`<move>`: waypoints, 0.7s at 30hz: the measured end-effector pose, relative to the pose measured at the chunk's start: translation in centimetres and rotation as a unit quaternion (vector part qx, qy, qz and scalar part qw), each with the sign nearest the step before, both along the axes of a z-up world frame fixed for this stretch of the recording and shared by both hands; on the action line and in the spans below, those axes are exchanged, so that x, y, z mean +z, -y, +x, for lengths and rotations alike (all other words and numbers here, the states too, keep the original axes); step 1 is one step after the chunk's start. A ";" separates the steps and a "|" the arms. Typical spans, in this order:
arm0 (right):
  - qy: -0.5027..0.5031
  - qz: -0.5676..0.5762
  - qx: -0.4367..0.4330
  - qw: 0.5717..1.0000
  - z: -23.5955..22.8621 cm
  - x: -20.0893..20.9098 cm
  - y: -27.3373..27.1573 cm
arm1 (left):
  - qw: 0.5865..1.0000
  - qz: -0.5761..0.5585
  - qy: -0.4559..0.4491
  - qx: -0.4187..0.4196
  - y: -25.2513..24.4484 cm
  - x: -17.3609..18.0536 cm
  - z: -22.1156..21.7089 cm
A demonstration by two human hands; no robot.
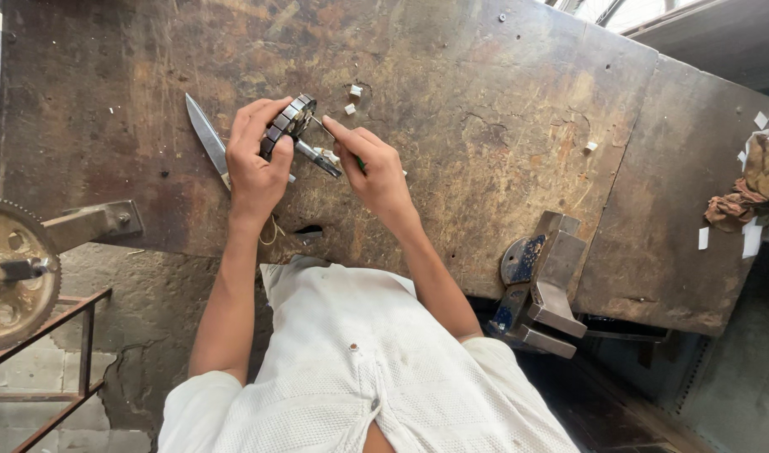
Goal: The person uses a screwdriver to remove small white components from a circular metal part held in their left hand. The removed pieces are placed on the workbench. The person continues this process for the duration of the clip.
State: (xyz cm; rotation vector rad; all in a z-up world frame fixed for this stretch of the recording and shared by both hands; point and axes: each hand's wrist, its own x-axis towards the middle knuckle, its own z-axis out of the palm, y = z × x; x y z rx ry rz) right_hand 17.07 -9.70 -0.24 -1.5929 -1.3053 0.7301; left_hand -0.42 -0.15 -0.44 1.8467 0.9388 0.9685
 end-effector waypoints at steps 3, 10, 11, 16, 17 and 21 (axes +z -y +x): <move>0.048 0.030 -0.012 0.998 -0.8 0.7 -0.3 | 1.000 -0.014 0.012 0.009 0.0 -0.6 -0.6; 0.094 0.045 -0.017 0.994 -2.6 1.5 -1.4 | 0.995 -0.062 0.075 0.017 -0.5 -1.2 -1.6; 0.107 0.041 -0.018 0.993 -2.8 1.4 -1.6 | 0.995 -0.073 0.071 0.019 -0.6 -1.3 -1.7; 0.170 0.058 -0.028 0.983 -3.4 0.9 -2.7 | 0.990 -0.111 0.087 0.021 -0.9 -1.5 -2.1; 0.175 0.055 -0.028 0.983 -3.5 0.8 -2.9 | 0.989 -0.122 0.086 0.025 -0.8 -1.5 -2.1; 0.184 0.065 -0.024 0.981 -3.7 0.9 -3.1 | 0.988 -0.126 0.080 0.032 -0.5 -1.3 -1.9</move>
